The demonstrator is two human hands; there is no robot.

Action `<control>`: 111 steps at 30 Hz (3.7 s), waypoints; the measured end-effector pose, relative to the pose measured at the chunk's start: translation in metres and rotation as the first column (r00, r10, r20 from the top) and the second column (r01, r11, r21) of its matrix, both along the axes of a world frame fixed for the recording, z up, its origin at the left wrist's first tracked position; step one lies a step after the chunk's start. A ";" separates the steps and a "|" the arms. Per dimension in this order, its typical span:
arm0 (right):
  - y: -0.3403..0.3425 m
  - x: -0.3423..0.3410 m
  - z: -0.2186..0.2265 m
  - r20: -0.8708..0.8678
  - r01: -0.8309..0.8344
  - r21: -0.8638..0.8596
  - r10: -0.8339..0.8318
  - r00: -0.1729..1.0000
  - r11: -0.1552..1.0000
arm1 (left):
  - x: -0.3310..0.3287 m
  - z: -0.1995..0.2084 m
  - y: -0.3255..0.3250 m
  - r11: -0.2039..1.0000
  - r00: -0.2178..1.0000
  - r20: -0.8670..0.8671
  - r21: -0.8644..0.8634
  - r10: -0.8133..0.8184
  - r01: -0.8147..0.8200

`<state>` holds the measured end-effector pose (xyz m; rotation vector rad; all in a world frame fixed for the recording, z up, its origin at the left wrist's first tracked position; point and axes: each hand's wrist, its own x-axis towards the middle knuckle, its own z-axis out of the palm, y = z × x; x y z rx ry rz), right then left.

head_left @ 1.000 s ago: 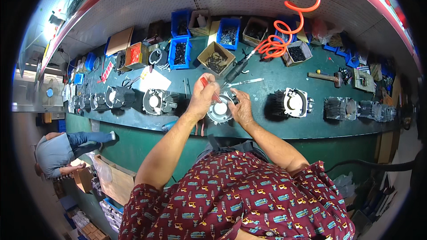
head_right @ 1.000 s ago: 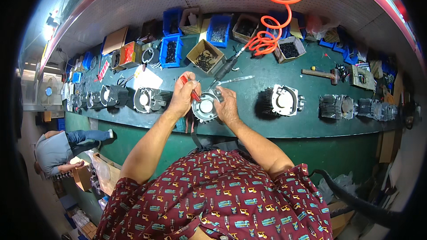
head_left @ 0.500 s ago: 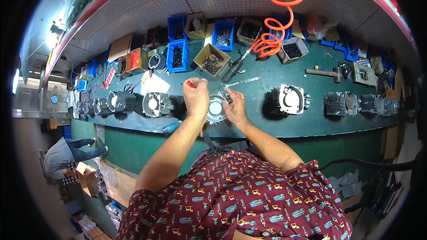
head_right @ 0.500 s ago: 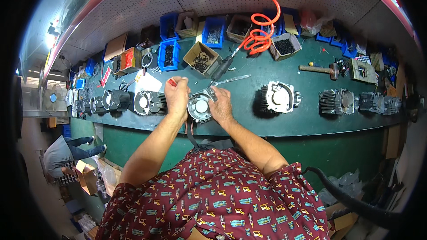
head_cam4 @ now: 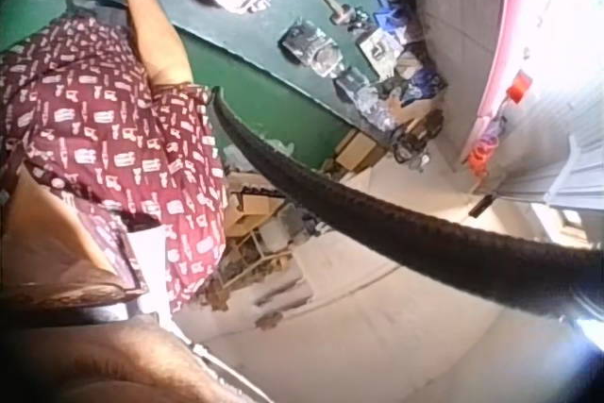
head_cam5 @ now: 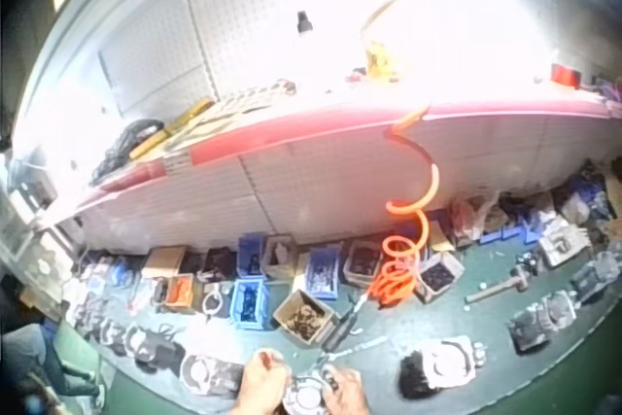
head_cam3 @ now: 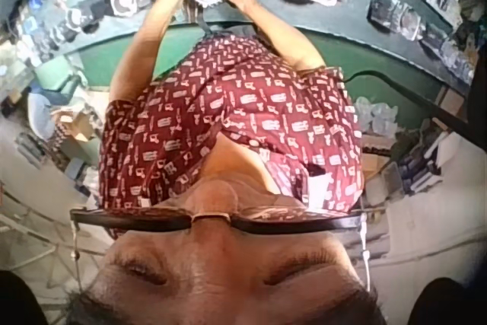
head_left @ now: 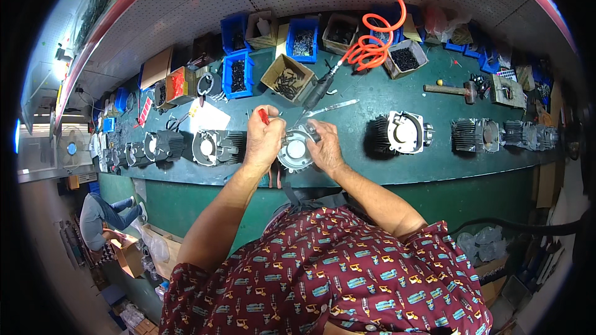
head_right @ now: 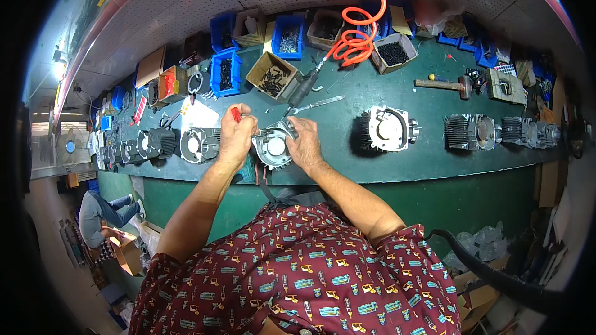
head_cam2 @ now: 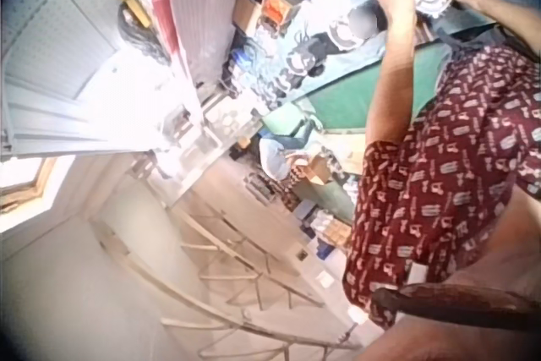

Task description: The person assembles small electrical components on a workbench. They use a cordless drill to fasten screws into a metal housing, then insert a bundle of blue wires into a cylindrical component and secure it with a black cap.

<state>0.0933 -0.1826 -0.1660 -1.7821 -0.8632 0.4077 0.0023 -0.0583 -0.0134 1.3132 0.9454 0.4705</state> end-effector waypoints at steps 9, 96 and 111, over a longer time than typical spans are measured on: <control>0.000 0.000 0.004 -0.007 0.005 -0.043 -0.005 1.000 0.999 | -0.007 -0.004 0.019 0.969 0.969 0.003 0.007 -0.246 0.246; -0.214 0.189 0.033 0.227 0.256 -0.318 -0.189 0.955 0.913 | -0.242 -0.257 0.005 0.582 0.473 -0.854 0.503 0.219 0.639; -0.222 0.200 0.022 0.199 0.207 -0.219 -0.164 0.966 0.953 | -0.228 -0.151 -0.034 0.548 0.881 -0.461 0.766 0.104 0.336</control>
